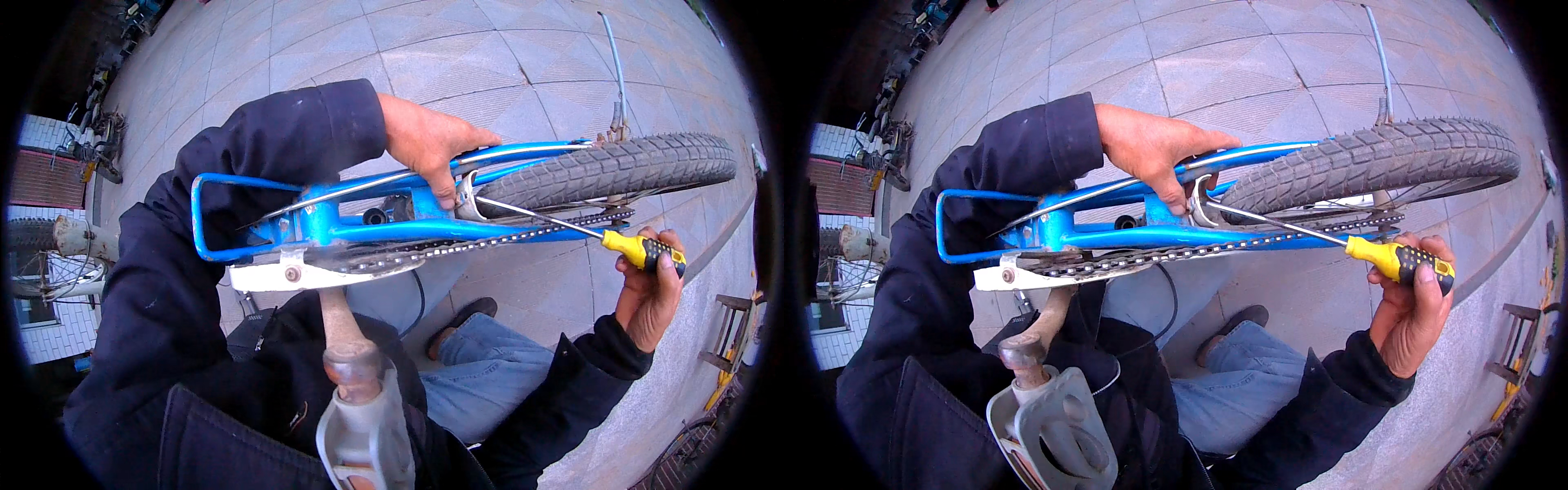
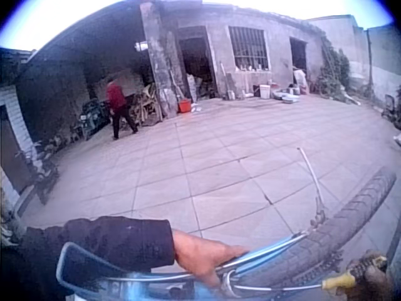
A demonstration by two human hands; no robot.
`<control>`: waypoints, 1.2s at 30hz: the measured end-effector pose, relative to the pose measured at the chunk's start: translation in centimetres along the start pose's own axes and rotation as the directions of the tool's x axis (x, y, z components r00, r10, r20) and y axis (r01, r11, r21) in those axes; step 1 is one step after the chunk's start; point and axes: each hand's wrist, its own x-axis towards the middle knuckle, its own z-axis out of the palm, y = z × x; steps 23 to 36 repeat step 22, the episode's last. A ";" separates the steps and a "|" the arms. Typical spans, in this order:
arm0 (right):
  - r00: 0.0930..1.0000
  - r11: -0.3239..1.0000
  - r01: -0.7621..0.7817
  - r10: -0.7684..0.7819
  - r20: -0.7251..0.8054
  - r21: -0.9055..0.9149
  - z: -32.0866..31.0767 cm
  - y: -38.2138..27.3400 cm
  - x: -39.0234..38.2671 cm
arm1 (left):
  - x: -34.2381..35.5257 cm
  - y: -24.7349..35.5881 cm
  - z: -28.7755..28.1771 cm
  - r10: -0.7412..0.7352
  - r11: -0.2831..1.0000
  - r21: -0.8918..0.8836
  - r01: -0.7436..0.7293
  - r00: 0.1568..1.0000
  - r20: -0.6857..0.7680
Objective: The person uses a yellow screwdriver to adjust the bicycle chain and rear derailleur while the bike is upside down. They rotate the pedal with their left hand to move the chain and continue adjusting the mechanism with the screwdriver.
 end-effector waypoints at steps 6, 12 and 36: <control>1.000 1.000 -0.019 0.019 0.006 0.018 -0.4 0.2 0.0 | 0.0 0.4 0.1 -0.026 1.000 -0.001 0.026 1.000 -0.009; 0.999 1.000 -0.027 0.027 -0.025 -0.003 -0.6 0.1 -0.1 | 0.4 0.0 0.1 -0.052 0.999 0.013 0.052 0.999 0.014; 0.999 1.000 -0.027 0.027 0.017 0.003 -1.5 0.3 0.3 | 0.6 -0.2 0.1 -0.085 0.996 -0.008 0.085 0.996 0.007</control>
